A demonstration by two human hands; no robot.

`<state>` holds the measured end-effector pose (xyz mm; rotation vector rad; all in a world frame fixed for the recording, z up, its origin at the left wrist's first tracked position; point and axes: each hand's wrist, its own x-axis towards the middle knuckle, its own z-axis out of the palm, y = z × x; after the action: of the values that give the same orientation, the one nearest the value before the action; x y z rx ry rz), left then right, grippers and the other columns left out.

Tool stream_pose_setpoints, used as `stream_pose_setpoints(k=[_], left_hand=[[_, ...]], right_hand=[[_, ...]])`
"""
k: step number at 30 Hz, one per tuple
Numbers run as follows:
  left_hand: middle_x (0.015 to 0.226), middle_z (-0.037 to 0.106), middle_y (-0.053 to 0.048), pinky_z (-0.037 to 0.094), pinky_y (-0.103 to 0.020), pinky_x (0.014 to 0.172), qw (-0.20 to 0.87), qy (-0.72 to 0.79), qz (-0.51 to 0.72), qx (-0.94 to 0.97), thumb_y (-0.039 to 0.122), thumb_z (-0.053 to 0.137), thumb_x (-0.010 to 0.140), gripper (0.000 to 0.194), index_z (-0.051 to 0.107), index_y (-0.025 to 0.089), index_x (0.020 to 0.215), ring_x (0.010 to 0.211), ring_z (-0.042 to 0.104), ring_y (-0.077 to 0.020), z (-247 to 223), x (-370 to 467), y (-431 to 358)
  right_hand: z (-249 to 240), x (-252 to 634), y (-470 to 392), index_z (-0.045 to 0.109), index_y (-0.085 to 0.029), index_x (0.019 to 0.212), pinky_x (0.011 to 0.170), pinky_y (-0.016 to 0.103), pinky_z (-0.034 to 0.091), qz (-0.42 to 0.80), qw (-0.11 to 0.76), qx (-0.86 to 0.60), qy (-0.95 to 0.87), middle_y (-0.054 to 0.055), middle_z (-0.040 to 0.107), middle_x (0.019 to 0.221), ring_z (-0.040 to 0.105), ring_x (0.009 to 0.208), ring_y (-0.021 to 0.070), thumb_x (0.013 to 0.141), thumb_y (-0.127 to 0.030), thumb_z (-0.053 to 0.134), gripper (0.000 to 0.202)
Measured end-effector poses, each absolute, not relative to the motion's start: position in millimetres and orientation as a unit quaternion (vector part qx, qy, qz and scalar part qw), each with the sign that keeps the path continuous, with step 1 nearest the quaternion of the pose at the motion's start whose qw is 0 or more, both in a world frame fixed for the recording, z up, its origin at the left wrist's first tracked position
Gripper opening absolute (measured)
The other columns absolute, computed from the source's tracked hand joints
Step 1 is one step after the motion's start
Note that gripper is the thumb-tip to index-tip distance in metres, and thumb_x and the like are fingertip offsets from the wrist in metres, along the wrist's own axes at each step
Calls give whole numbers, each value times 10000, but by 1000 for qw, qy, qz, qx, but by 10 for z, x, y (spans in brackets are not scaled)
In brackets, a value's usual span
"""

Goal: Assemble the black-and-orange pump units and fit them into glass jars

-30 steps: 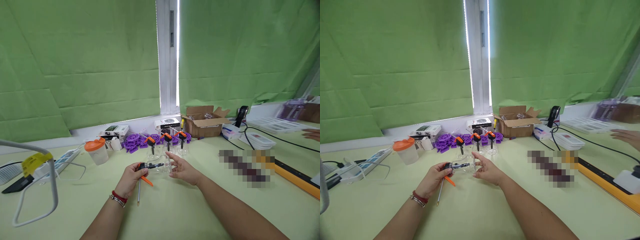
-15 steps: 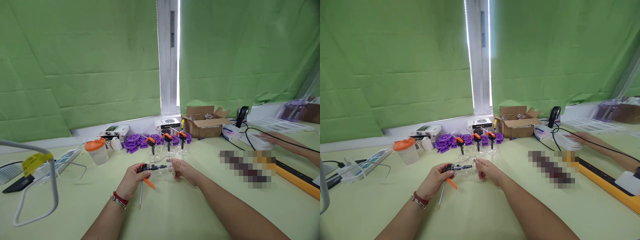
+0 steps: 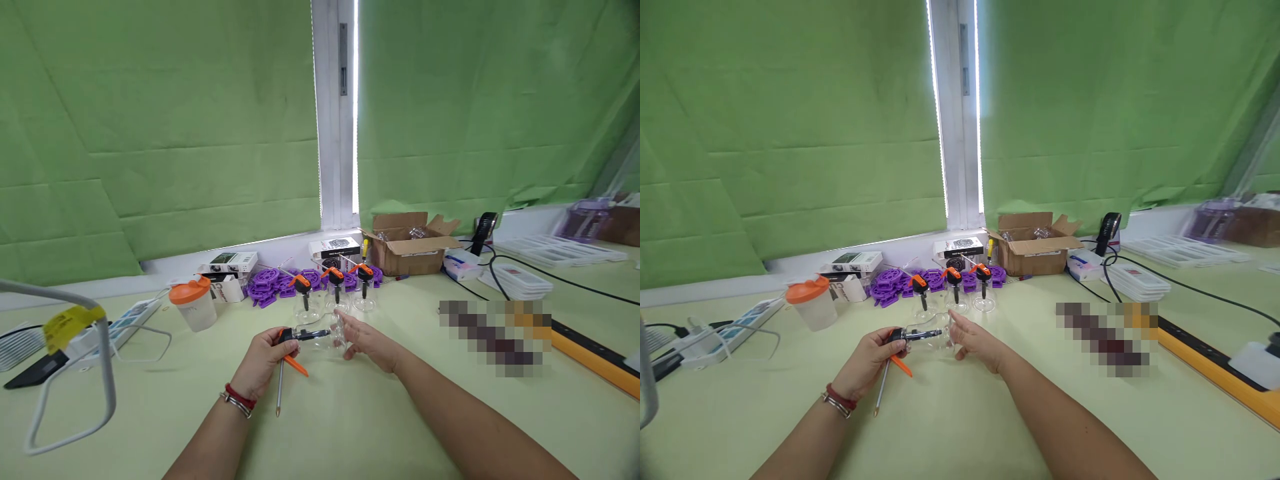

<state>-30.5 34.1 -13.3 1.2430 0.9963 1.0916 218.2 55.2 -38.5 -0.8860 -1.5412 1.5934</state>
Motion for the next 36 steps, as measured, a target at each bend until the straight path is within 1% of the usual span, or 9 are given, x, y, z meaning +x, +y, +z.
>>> stream_pose_setpoints(k=[2, 4, 9, 16, 19, 24, 31, 34, 36], left_hand=[[712, 644, -36, 460, -292, 720, 572, 426, 470, 520, 291, 747, 608, 265, 653, 127, 795, 669, 571, -138, -130, -310, 349], [725, 650, -37, 462, -299, 735, 575, 423, 473, 516, 296, 748, 608, 273, 655, 132, 807, 682, 577, -142, -138, -315, 357], [727, 657, -34, 462, -306, 742, 576, 419, 465, 526, 316, 734, 628, 259, 655, 143, 803, 687, 585, -150, -169, -331, 364], [713, 635, -25, 455, -280, 702, 553, 418, 456, 559, 310, 727, 639, 259, 644, 138, 814, 661, 567, -141, -141, -330, 337], [705, 629, -25, 453, -274, 692, 548, 420, 450, 567, 320, 726, 637, 262, 644, 135, 803, 659, 561, -140, -119, -317, 327], [746, 619, -11, 464, -281, 717, 546, 437, 454, 552, 298, 771, 574, 348, 643, 145, 859, 699, 559, -140, -119, -304, 329], [742, 618, -10, 471, -288, 714, 547, 441, 449, 551, 298, 771, 568, 350, 651, 148, 860, 699, 563, -144, -107, -288, 312], [718, 625, -18, 473, -298, 712, 553, 435, 454, 547, 308, 762, 578, 331, 652, 142, 843, 675, 569, -144, -103, -286, 313], [705, 629, -24, 471, -300, 706, 553, 430, 458, 547, 314, 752, 590, 307, 652, 135, 819, 657, 566, -142, -111, -296, 323]], right_hand=[[-339, 2196, 514, 260, -333, 1382, 781, 295, 459, 602, 384, -317, -624, 107, 294, 1407, 472, 1075, 194, 663, -406, 730, 862], [-312, 2197, 489, 240, -372, 1384, 810, 313, 447, 591, 393, -302, -636, 79, 207, 1447, 416, 1124, 210, 613, -324, 779, 942], [-318, 2187, 498, 314, -345, 1365, 805, 320, 450, 597, 403, -302, -625, 72, 343, 1324, 490, 958, 154, 649, -317, 752, 839], [-361, 2177, 543, 326, -253, 1368, 580, 246, 436, 608, 388, -330, -609, 77, 485, 1074, 573, 736, 128, 747, -443, 638, 720], [-349, 2161, 539, 357, -231, 1334, 517, 221, 415, 626, 383, -334, -593, 59, 533, 978, 590, 666, 120, 751, -488, 613, 687], [-392, 2128, 565, 508, -164, 1085, 387, 190, 336, 644, 358, -372, -565, 40, 606, 771, 542, 477, 94, 782, -615, 469, 544], [-534, 2119, 622, 561, -116, 674, 322, 181, 276, 632, 324, -403, -577, 22, 525, 489, 447, 341, 75, 784, -730, 226, 708], [-490, 2131, 607, 577, -104, 647, 327, 188, 296, 631, 313, -403, -585, 37, 530, 504, 466, 360, 84, 776, -743, 195, 755], [-428, 2147, 582, 620, -96, 808, 362, 198, 351, 626, 321, -398, -588, 79, 603, 668, 539, 463, 108, 780, -726, 262, 725]])
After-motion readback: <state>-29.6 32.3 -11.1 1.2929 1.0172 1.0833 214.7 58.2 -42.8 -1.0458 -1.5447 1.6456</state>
